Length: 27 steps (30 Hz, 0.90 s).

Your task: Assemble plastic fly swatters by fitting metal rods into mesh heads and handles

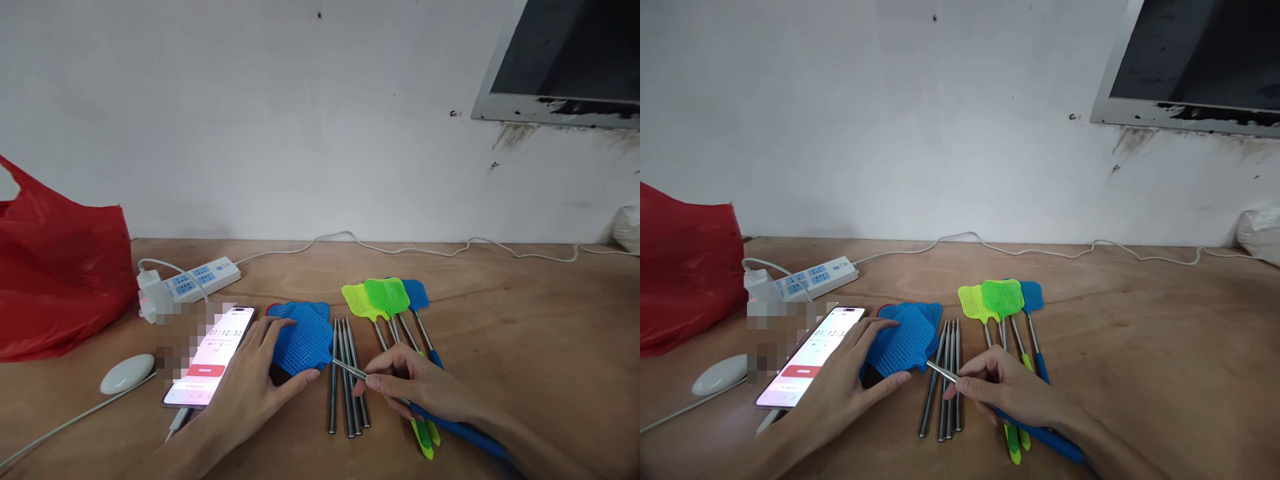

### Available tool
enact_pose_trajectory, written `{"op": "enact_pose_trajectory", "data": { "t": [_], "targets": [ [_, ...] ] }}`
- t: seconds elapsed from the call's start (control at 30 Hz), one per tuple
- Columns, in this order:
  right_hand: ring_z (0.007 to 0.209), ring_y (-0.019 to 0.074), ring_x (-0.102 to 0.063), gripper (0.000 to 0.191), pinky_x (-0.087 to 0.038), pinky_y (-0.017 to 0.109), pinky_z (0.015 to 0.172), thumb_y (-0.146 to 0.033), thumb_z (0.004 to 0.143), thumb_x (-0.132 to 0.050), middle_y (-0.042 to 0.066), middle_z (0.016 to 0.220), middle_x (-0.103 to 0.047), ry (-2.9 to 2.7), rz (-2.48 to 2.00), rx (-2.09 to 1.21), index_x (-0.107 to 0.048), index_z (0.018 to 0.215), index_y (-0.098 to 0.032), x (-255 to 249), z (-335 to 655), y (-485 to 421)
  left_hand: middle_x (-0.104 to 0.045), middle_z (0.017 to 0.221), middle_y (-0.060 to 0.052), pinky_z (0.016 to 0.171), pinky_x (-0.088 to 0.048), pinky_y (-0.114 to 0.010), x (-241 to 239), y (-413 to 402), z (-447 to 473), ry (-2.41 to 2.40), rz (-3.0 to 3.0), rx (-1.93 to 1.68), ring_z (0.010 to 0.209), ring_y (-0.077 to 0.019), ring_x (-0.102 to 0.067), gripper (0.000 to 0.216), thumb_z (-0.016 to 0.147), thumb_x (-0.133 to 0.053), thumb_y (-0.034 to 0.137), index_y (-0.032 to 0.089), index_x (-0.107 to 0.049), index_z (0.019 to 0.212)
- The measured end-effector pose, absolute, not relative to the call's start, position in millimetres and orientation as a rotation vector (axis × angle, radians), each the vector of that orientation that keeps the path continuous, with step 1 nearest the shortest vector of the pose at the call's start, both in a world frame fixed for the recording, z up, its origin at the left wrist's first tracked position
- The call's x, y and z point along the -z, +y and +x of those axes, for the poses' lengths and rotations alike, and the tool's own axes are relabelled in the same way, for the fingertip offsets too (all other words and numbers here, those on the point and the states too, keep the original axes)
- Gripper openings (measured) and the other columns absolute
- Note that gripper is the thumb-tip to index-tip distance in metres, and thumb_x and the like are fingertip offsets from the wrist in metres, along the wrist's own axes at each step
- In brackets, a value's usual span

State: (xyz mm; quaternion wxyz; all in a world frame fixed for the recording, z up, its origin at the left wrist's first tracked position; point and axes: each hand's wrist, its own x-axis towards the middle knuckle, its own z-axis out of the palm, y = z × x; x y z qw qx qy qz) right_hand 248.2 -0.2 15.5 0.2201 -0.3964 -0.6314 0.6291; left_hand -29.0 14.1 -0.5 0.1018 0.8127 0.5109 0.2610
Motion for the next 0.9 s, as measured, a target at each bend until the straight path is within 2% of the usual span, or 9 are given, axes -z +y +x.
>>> {"op": "enact_pose_trajectory", "data": {
  "t": [0.33,0.9],
  "targets": [
    [0.038,0.0043,-0.039,0.051,-0.027,0.016,0.039,-0.060,0.086,-0.062,-0.007,0.047,-0.046,-1.796,-1.109,-1.720,-0.079,0.097,-0.013,-14.5,248.7,0.5,-0.052,0.134,-0.019,0.084,-0.054,-0.055,3.5,12.0,-29.2,1.585,2.524,-0.854,0.113,-0.0395,-0.058,0.064,0.086,-0.059,0.066,0.020,-0.049,0.130],
    [0.037,0.0051,-0.036,0.049,-0.025,0.019,0.041,-0.058,0.088,-0.060,-0.007,0.043,-0.044,-1.795,-1.169,-1.619,-0.079,0.096,-0.014,-11.5,246.8,0.5,-0.056,0.130,-0.016,0.087,-0.053,-0.055,3.4,12.5,-29.6,1.497,2.484,-0.823,0.114,-0.0379,-0.059,0.056,0.089,-0.060,0.058,0.022,-0.047,0.130]
  ]
}}
